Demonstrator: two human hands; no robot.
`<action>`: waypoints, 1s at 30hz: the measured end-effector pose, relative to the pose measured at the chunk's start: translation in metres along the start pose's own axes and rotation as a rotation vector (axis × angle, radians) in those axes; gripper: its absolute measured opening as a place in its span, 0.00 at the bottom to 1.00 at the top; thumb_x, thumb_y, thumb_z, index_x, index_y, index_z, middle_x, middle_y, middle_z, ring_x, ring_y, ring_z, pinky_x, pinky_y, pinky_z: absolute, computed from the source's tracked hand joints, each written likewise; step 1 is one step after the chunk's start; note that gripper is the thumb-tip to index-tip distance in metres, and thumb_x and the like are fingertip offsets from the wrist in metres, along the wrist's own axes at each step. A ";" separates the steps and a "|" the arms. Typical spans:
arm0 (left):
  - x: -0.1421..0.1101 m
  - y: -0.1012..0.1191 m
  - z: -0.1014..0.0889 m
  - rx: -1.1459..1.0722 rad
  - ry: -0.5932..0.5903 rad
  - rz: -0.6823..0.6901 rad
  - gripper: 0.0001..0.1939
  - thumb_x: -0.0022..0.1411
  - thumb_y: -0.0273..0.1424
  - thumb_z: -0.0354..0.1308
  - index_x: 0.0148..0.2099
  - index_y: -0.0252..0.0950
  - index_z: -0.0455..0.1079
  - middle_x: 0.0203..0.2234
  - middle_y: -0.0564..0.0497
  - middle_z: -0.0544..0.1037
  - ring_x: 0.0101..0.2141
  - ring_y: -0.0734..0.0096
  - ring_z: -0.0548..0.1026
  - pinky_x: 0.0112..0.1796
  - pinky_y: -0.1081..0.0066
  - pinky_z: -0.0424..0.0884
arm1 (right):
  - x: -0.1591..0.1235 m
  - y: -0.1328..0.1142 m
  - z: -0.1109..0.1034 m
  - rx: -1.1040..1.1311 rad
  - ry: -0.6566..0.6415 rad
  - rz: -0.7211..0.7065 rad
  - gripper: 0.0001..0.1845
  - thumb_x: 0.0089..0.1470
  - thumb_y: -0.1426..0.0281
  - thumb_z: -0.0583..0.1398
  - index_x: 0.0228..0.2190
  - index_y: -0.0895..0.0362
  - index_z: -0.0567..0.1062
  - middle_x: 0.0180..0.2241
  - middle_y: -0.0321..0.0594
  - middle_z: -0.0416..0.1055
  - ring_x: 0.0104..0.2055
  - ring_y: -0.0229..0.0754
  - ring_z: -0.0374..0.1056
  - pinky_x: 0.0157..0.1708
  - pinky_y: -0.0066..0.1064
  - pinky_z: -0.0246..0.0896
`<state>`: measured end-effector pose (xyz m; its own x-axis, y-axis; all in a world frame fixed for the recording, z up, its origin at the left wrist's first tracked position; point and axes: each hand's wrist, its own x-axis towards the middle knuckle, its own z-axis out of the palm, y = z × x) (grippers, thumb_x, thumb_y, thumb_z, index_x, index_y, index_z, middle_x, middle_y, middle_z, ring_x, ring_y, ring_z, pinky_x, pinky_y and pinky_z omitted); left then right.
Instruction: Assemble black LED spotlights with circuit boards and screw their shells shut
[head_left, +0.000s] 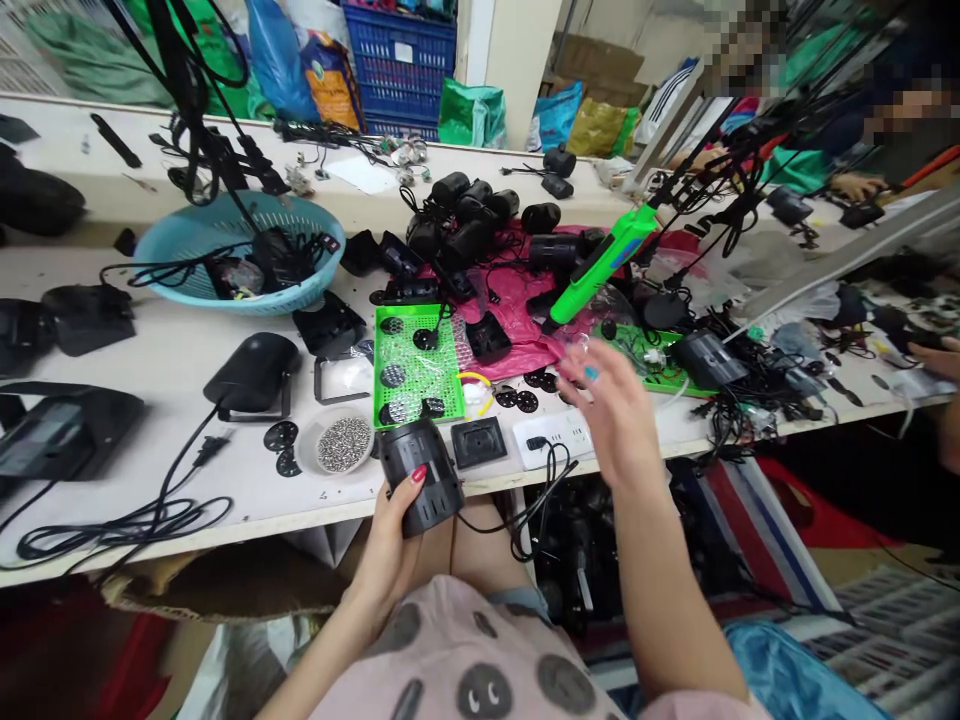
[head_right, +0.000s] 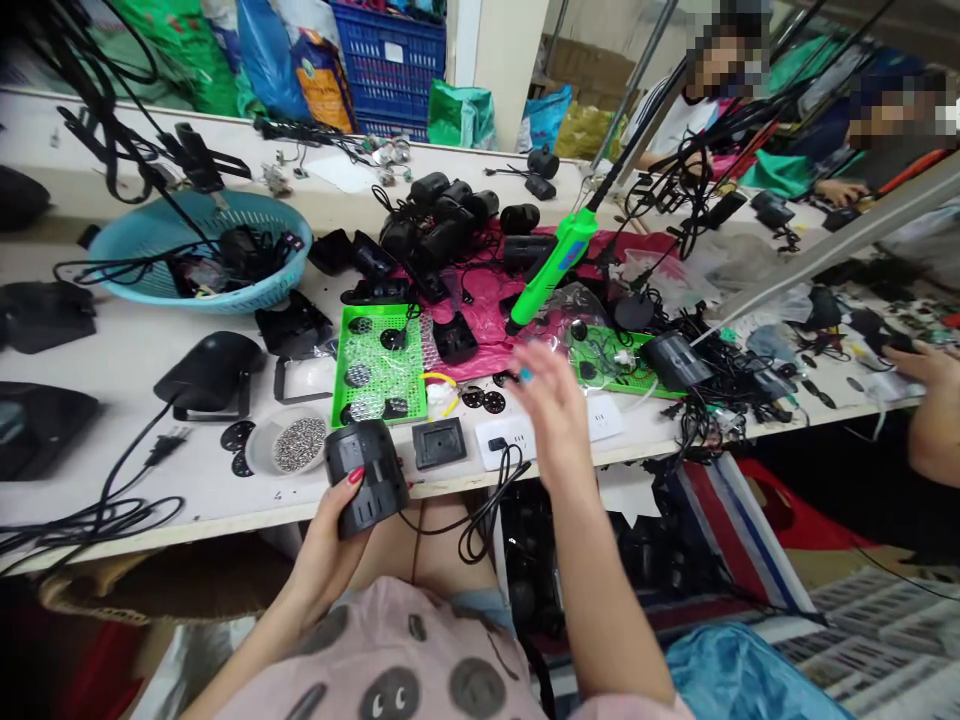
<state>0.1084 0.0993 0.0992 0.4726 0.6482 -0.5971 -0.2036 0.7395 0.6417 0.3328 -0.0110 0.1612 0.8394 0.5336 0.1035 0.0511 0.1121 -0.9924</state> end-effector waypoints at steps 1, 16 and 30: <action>-0.001 -0.001 -0.002 0.025 -0.026 -0.010 0.25 0.44 0.40 0.74 0.42 0.33 0.77 0.38 0.47 0.83 0.36 0.63 0.79 0.37 0.70 0.76 | 0.029 -0.001 -0.004 0.026 0.093 -0.021 0.25 0.52 0.60 0.63 0.53 0.46 0.69 0.58 0.42 0.68 0.60 0.46 0.66 0.56 0.44 0.65; 0.005 0.013 -0.009 0.148 -0.068 -0.020 0.29 0.45 0.38 0.74 0.49 0.32 0.76 0.39 0.42 0.83 0.39 0.55 0.80 0.37 0.66 0.78 | 0.077 0.064 -0.037 -0.911 -0.082 0.207 0.06 0.48 0.70 0.65 0.30 0.58 0.79 0.29 0.40 0.78 0.35 0.42 0.73 0.45 0.36 0.67; 0.018 0.011 -0.009 0.155 -0.229 -0.161 0.37 0.47 0.35 0.73 0.60 0.38 0.69 0.49 0.43 0.80 0.50 0.51 0.77 0.46 0.63 0.76 | 0.051 0.083 -0.030 -1.362 -0.245 0.432 0.09 0.51 0.68 0.62 0.33 0.54 0.83 0.34 0.45 0.81 0.43 0.49 0.76 0.41 0.34 0.64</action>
<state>0.1074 0.1203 0.0912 0.6723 0.4547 -0.5843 0.0144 0.7810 0.6243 0.3961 0.0007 0.0822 0.8175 0.4614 -0.3446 0.4045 -0.8860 -0.2266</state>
